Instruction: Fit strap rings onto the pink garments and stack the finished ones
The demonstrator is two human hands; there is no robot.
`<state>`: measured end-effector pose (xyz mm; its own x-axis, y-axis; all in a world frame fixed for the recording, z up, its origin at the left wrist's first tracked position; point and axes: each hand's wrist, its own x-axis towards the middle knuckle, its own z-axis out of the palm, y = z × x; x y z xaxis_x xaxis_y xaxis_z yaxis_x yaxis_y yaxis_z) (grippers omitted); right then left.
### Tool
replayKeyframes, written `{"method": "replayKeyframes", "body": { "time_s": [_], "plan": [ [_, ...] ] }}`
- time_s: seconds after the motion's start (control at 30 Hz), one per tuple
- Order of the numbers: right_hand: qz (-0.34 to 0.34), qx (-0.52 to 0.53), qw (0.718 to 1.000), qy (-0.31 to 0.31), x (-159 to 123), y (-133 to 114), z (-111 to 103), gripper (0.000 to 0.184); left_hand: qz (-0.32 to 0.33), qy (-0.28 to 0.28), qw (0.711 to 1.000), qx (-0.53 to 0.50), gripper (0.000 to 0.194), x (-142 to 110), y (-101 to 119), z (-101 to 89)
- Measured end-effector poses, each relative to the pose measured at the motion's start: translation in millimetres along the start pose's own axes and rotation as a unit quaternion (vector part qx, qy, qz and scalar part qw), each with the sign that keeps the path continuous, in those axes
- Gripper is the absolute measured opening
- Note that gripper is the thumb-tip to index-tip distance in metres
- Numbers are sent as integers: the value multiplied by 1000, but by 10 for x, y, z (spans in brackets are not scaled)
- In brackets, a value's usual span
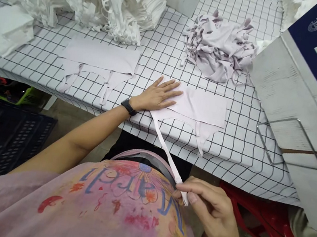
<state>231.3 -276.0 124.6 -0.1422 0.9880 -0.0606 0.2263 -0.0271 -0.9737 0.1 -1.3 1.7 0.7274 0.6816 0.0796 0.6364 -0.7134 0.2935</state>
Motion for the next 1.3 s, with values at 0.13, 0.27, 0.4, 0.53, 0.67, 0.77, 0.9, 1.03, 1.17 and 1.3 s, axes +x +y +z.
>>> {"method": "replayKeyframes", "body": {
  "time_s": [0.13, 0.27, 0.4, 0.53, 0.67, 0.77, 0.9, 1.03, 1.17, 1.3],
  "plan": [
    [-5, 53, 998, -37, 39, 4, -2, 33, 6, 11, 1000, -13, 57, -9, -12, 13],
    [4, 68, 997, -36, 1, 46, -47, 31, 1, 9, 1000, -11, 60, -12, -3, 1],
    [-1, 102, 994, -44, 5, 115, -53, 26, 2, 0, 1000, -14, 61, -2, -2, -8],
    [-1, 133, 991, -9, 81, 175, -29, 16, -3, -1, 1000, -15, 62, -1, 2, -22],
    [34, 86, 991, 101, 196, 219, 9, 10, -3, -4, 1000, -15, 61, -7, 6, -36],
    [22, 43, 989, 139, 301, 266, 45, 9, -5, -15, 1000, -11, 60, -6, 9, -52],
    [93, 66, 985, 133, 441, 318, 127, 16, -4, 24, 998, -49, 55, -38, 129, -189],
    [141, 104, 976, 132, 594, 324, 217, 24, 87, 101, 972, -194, 33, -191, 496, -498],
    [154, 103, 977, 109, 738, 309, 275, 31, 184, 75, 928, -316, 15, -387, 850, -674],
    [151, 77, 981, 93, 821, 315, 315, 34, 158, 57, 932, -321, 12, -486, 923, -592]
  ]
}}
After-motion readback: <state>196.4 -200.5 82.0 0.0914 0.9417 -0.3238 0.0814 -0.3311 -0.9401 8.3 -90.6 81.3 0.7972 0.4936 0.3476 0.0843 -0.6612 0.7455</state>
